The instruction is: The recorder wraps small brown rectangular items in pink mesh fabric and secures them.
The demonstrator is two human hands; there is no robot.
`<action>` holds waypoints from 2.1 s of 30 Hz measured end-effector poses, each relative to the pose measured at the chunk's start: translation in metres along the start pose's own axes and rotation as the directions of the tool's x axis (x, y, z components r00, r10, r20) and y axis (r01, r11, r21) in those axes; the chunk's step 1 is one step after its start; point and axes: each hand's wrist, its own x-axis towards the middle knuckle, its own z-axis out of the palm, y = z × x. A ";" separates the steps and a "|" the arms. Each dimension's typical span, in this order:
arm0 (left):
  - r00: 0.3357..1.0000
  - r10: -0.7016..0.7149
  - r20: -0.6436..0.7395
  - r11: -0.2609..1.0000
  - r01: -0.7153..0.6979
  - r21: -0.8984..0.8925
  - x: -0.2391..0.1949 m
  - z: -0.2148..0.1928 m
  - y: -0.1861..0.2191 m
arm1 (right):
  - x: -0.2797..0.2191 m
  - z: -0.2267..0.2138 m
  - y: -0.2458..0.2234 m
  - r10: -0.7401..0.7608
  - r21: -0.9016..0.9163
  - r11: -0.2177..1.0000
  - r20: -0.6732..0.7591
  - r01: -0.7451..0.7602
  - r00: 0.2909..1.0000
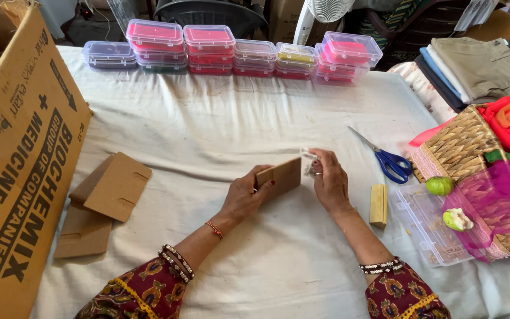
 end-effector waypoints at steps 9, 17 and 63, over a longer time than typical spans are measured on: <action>0.969 -0.125 0.214 0.843 0.218 -0.493 0.019 0.011 -0.029 | -0.021 0.025 -0.062 -0.430 0.064 0.903 0.169 0.426 0.887; 0.967 -0.163 0.197 0.831 0.242 -0.501 0.010 0.005 -0.013 | -0.004 0.014 0.005 0.040 -0.205 0.978 0.313 0.027 0.949; 0.982 -0.074 0.171 0.972 0.109 -0.209 -0.002 0.001 0.002 | -0.009 0.011 -0.014 -0.277 -0.204 0.950 -0.192 0.238 0.942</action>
